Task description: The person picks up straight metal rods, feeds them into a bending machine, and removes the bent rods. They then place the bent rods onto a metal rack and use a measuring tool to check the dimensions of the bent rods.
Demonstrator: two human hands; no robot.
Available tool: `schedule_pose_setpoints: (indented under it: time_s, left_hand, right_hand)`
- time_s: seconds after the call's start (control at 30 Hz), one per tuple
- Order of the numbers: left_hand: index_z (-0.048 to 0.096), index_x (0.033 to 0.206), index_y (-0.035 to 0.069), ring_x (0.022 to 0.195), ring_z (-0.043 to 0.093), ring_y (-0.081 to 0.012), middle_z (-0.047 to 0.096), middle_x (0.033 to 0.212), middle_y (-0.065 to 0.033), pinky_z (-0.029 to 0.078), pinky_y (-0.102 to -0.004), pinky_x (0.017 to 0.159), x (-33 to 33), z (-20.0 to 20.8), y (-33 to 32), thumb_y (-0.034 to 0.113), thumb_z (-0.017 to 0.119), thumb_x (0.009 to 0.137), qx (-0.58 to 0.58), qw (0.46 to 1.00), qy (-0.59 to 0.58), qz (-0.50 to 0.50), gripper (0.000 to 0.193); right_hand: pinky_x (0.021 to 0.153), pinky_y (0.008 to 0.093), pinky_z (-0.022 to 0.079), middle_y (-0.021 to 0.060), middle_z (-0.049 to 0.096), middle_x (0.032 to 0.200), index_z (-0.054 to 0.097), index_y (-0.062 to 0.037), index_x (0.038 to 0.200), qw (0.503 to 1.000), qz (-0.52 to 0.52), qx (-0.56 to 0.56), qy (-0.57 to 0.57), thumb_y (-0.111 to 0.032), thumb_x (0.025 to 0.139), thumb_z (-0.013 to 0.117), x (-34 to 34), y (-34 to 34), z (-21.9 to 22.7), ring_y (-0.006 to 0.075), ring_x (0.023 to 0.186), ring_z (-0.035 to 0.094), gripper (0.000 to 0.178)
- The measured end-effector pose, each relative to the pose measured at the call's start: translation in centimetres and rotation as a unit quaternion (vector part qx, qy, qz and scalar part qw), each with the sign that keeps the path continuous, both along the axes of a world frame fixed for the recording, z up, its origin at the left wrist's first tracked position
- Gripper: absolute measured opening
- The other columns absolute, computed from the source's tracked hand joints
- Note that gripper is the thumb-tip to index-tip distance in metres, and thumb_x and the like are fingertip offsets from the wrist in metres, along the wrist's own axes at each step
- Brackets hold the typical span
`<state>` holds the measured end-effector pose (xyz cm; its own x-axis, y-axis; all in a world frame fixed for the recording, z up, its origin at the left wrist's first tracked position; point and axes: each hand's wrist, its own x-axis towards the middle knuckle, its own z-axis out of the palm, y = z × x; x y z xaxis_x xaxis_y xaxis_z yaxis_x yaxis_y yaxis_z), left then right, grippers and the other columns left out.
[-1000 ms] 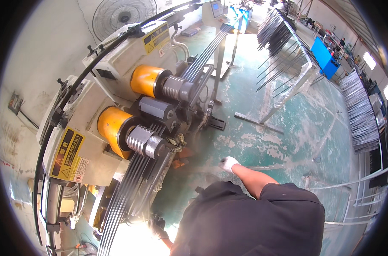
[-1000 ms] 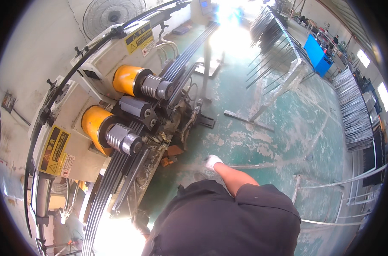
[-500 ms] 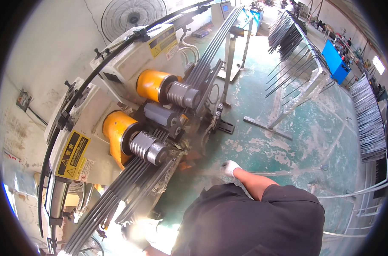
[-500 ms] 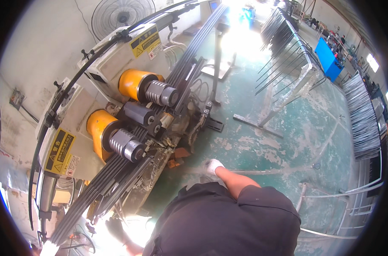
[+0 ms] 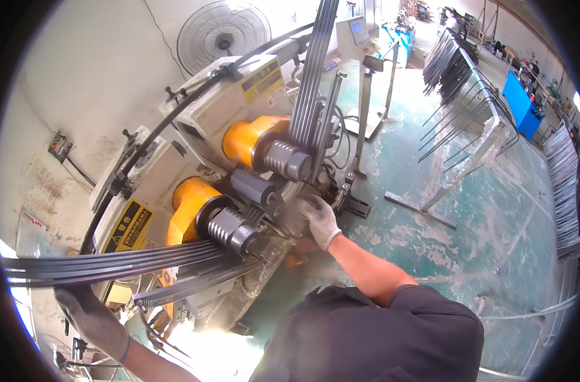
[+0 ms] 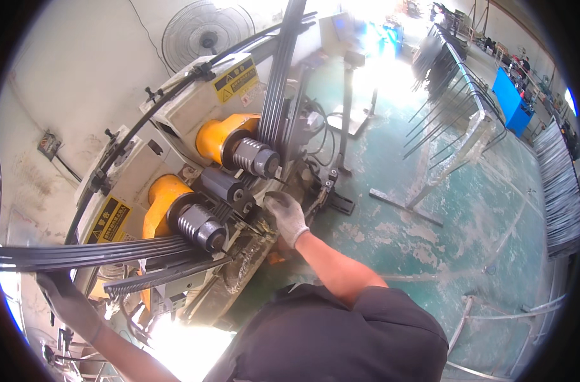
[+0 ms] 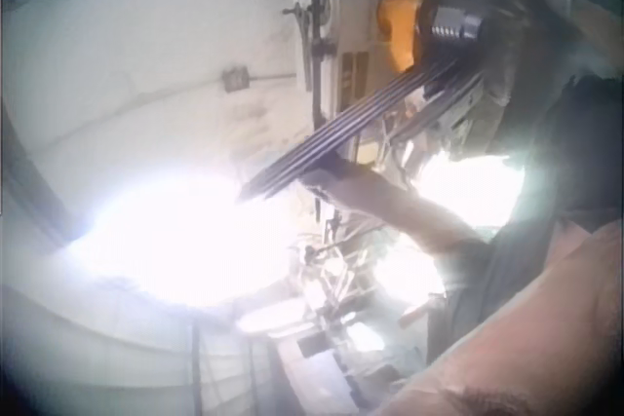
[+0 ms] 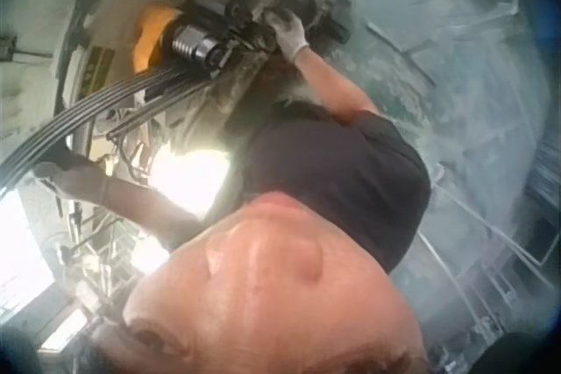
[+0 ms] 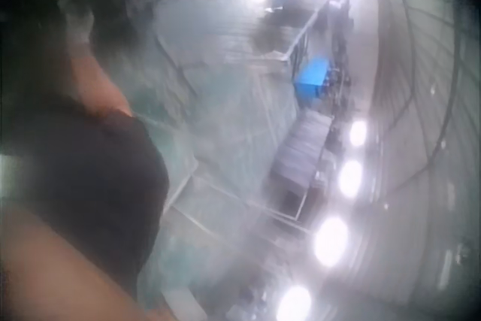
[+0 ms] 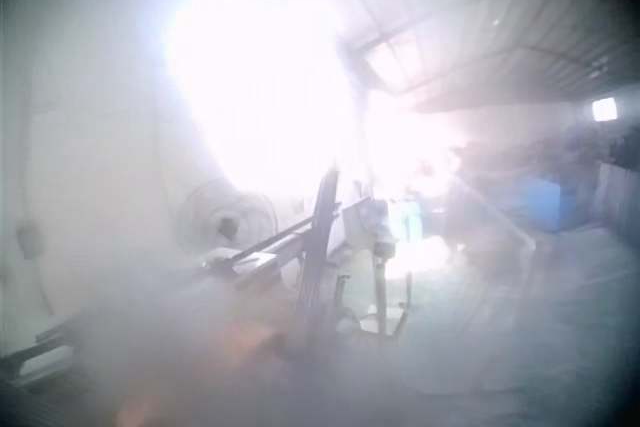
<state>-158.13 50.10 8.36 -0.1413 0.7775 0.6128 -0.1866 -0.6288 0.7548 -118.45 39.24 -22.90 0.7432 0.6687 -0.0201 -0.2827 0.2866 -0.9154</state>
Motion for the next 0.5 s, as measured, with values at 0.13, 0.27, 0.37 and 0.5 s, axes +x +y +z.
schedule_pose_setpoints:
  time_s: [0.13,0.27,0.37,0.5]
  left_hand:
    - [0.053,0.149,-0.005,0.127,0.063,-0.0348,0.063,0.140,-0.0232,0.045,-0.0460,0.115,6.2,3.5,0.4,0.044,0.065,0.107,0.020,0.998,0.057,-0.008,0.066]
    - [0.067,0.131,-0.001,0.115,0.070,-0.0246,0.073,0.122,-0.0139,0.052,-0.0359,0.106,10.8,5.4,1.2,0.037,0.069,0.106,0.030,0.989,0.142,-0.038,0.046]
    - [0.063,0.138,-0.001,0.105,0.069,-0.0165,0.072,0.116,-0.0089,0.055,-0.0280,0.097,14.2,6.7,1.0,0.023,0.072,0.105,-0.001,0.977,0.188,-0.104,0.041]
    - [0.060,0.136,-0.003,0.099,0.067,-0.0145,0.071,0.111,-0.0063,0.055,-0.0287,0.088,16.9,7.1,2.2,0.016,0.077,0.101,0.051,0.964,0.235,-0.113,0.044]
  right_hand:
    - [0.097,0.0305,0.053,0.0034,0.074,0.117,0.069,-0.0020,0.130,1.000,-0.010,0.028,0.001,-0.022,0.104,0.070,0.1,2.7,0.6,0.0140,0.109,0.067,0.033]
    - [0.092,0.0363,0.051,0.0078,0.076,0.113,0.071,-0.0005,0.127,0.999,-0.011,-0.035,0.017,-0.031,0.101,0.068,1.6,6.0,0.0,0.0163,0.103,0.067,0.040]
    - [0.090,0.0383,0.051,0.0116,0.076,0.110,0.072,0.0000,0.125,1.000,-0.004,-0.014,0.027,-0.031,0.100,0.067,3.1,8.6,-0.6,0.0200,0.102,0.069,0.040]
    - [0.058,0.0330,0.049,0.0090,0.073,0.089,0.074,-0.0038,0.116,0.999,0.014,0.004,0.030,-0.024,0.096,0.073,3.3,10.9,0.4,0.0184,0.067,0.066,0.028]
